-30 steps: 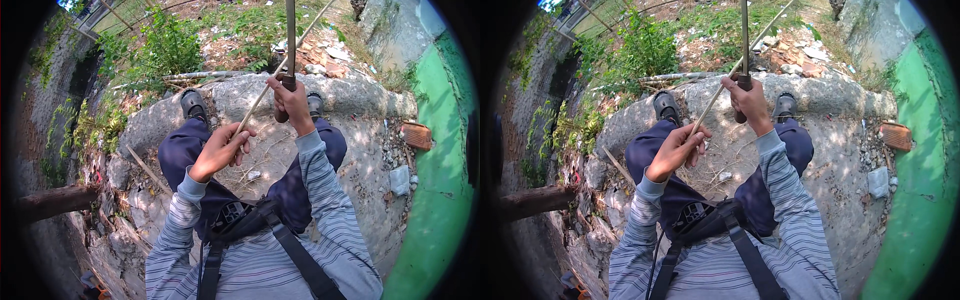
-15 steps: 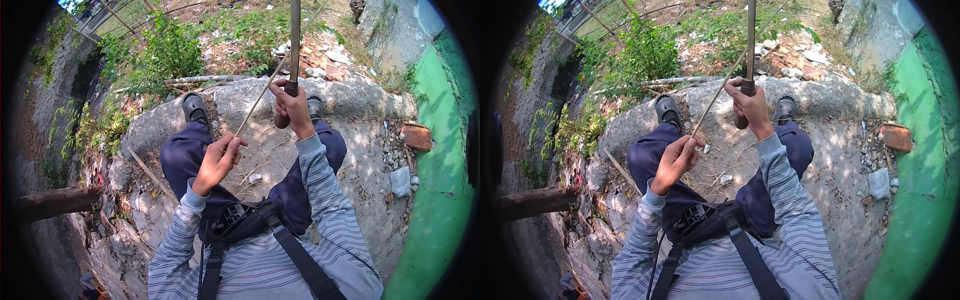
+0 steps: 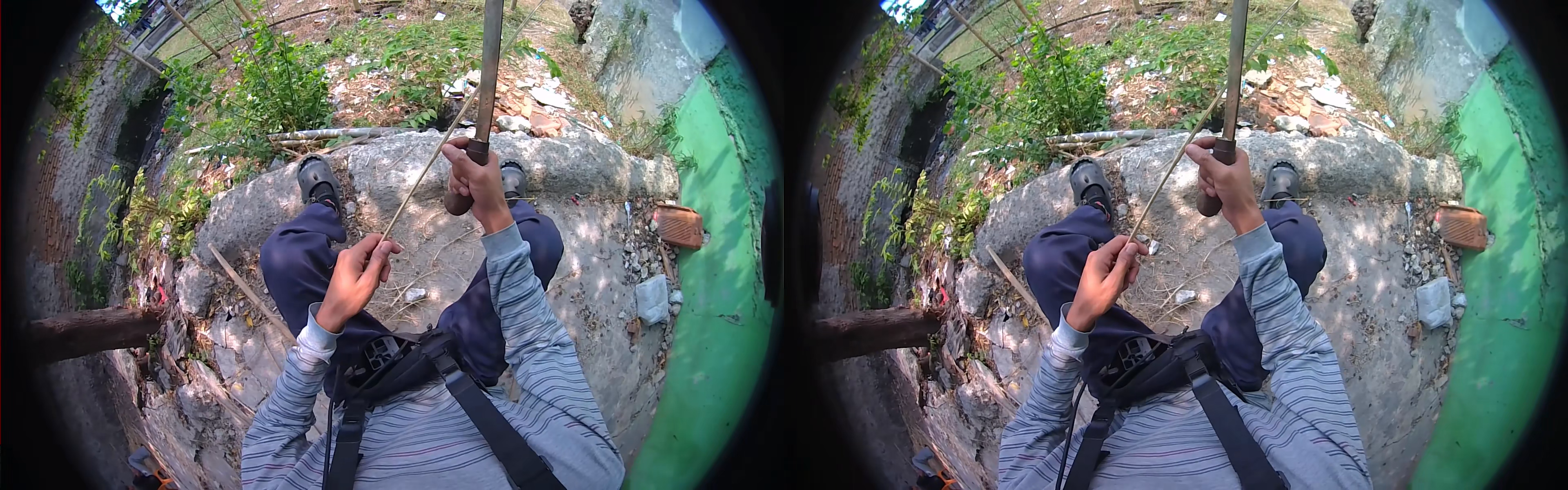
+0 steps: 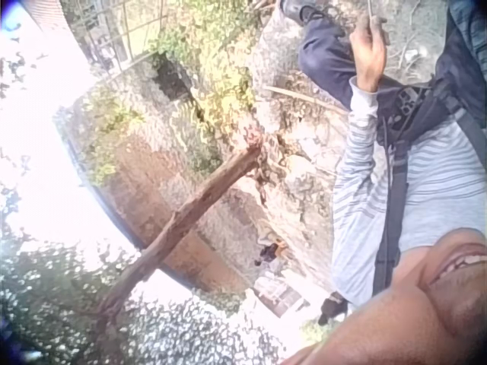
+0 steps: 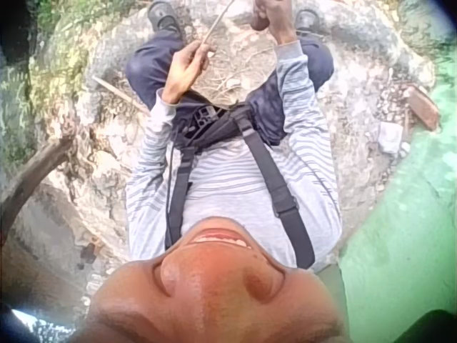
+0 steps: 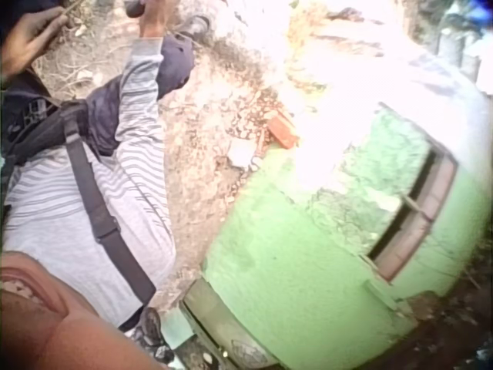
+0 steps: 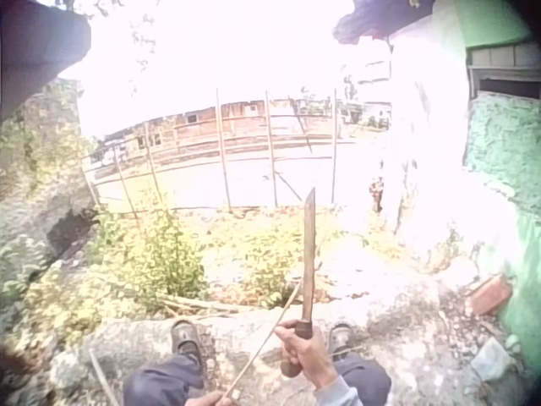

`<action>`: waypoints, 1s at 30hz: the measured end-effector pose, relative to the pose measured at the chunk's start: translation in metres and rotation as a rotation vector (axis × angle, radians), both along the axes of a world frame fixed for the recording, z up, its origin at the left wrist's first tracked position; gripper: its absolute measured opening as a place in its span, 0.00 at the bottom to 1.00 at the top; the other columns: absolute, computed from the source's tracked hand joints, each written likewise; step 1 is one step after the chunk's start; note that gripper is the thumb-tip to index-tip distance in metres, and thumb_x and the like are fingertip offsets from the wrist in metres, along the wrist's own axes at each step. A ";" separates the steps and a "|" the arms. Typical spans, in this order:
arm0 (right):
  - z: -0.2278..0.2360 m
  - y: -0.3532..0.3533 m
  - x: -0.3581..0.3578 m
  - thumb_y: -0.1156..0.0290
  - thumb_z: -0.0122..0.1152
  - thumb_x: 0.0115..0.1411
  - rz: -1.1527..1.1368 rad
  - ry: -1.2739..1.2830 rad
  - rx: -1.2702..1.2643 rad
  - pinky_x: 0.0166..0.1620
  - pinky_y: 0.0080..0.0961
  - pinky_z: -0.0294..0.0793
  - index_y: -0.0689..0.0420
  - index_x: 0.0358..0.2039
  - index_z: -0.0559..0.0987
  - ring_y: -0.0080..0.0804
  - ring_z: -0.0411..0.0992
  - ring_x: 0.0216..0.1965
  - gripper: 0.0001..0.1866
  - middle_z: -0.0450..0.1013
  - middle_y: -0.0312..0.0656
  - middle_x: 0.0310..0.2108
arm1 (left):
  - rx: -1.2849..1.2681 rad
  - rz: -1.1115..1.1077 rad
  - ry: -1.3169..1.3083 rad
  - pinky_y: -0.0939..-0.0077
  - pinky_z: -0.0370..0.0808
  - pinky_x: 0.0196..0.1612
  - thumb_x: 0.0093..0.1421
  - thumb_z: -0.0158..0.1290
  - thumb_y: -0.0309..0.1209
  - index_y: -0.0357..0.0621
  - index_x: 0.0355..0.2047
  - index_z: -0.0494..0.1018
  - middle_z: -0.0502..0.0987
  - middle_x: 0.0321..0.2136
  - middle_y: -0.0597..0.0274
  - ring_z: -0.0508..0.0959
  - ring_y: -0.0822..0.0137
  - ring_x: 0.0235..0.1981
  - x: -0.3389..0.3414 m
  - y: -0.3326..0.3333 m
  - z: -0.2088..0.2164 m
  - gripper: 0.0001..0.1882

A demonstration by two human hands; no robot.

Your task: The person smooths and shaves a thin bamboo stick using a machete.

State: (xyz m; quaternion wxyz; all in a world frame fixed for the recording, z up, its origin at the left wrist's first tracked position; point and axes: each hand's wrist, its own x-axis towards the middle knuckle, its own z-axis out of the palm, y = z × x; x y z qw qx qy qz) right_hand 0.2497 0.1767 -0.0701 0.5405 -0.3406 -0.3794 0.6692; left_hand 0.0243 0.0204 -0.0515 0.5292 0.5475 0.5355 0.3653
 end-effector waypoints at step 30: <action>-0.017 0.000 -0.018 0.65 0.73 0.62 -0.008 -0.176 0.056 0.17 0.15 0.58 0.61 0.37 0.79 0.12 0.62 0.14 0.14 0.67 0.27 0.19 | -0.112 0.040 -0.167 0.86 0.53 0.20 0.77 0.44 0.39 0.38 0.44 0.74 0.66 0.19 0.74 0.59 0.85 0.16 -0.011 -0.017 -0.025 0.16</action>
